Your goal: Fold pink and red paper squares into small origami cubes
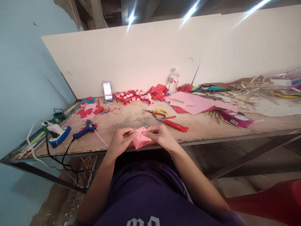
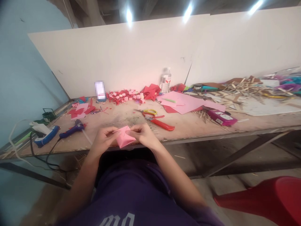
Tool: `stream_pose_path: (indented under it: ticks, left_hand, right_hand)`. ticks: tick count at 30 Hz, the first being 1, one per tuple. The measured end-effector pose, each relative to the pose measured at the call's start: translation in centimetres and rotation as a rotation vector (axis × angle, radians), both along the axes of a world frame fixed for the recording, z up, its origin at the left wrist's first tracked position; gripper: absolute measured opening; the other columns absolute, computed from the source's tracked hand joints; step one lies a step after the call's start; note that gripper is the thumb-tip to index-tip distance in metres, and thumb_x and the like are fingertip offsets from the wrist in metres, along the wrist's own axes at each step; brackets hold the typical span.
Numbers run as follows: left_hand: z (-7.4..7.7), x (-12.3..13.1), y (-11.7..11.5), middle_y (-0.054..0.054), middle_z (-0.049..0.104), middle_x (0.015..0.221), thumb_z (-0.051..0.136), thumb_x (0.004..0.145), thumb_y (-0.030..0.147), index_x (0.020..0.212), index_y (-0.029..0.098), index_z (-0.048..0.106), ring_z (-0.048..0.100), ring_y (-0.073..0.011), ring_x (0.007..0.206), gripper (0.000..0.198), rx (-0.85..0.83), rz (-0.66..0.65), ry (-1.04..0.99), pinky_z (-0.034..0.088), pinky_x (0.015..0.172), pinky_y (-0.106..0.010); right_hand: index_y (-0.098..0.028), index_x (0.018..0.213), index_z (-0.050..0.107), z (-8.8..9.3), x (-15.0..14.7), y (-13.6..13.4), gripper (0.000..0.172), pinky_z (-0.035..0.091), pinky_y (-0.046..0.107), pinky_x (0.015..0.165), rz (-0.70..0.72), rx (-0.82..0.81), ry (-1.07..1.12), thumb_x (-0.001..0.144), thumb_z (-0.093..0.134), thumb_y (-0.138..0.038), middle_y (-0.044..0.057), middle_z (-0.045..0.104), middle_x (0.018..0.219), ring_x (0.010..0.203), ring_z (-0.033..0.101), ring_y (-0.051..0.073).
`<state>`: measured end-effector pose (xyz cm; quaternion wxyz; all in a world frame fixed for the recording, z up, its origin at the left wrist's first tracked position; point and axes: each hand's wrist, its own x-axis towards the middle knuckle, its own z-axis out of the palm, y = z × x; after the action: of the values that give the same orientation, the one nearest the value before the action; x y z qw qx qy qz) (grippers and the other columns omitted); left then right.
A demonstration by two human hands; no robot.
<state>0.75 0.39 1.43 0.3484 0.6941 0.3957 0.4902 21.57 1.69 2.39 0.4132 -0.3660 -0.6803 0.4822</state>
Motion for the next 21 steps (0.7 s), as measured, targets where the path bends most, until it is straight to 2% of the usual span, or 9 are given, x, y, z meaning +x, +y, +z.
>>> stream_pose_path:
  ticks: [3, 9, 14, 21]
  left_hand:
    - [-0.06, -0.03, 0.04, -0.006, 0.072, 0.079, 0.066, 0.088, 0.043, 0.080, 0.013, 0.075, 0.064, -0.0195, 0.076, 0.032, -0.002, -0.013, 0.024, 0.049, 0.069, -0.026]
    - [0.14, 0.04, -0.14, -0.004, 0.068, 0.075, 0.065, 0.088, 0.043, 0.079, 0.014, 0.072, 0.059, -0.0173, 0.072, 0.031, -0.016, -0.046, 0.043, 0.046, 0.066, -0.025]
    - [0.12, 0.01, -0.08, -0.002, 0.063, 0.073, 0.064, 0.088, 0.040, 0.077, 0.014, 0.070, 0.055, -0.0157, 0.071, 0.029, -0.013, -0.074, 0.065, 0.042, 0.065, -0.024]
    - [0.23, 0.09, -0.11, 0.003, 0.045, 0.062, 0.065, 0.087, 0.041, 0.065, 0.015, 0.059, 0.040, -0.0114, 0.061, 0.035, -0.021, -0.076, 0.141, 0.029, 0.056, -0.024]
  right_hand:
    - [-0.013, 0.063, 0.063, -0.11, 0.04, 0.08, 0.048, 0.027, 0.025, 0.048, -0.002, 0.016, -0.014, 0.076, 0.076, -0.057, -0.001, 0.043, 0.056, 0.054, 0.034, 0.010]
    - [-0.015, 0.057, 0.056, 0.02, 0.14, 0.08, 0.049, 0.019, 0.026, 0.047, 0.012, 0.024, -0.044, 0.079, 0.075, -0.054, -0.003, 0.037, 0.053, 0.052, 0.030, 0.009]
    - [-0.014, 0.058, 0.058, -0.04, 0.12, 0.09, 0.047, 0.019, 0.026, 0.048, 0.003, 0.030, -0.042, 0.079, 0.075, -0.053, -0.003, 0.039, 0.054, 0.052, 0.031, 0.009]
    - [-0.013, 0.060, 0.062, -0.22, 0.02, 0.23, 0.044, 0.021, 0.026, 0.050, -0.010, 0.078, -0.088, 0.081, 0.073, -0.050, -0.002, 0.042, 0.054, 0.053, 0.033, 0.009]
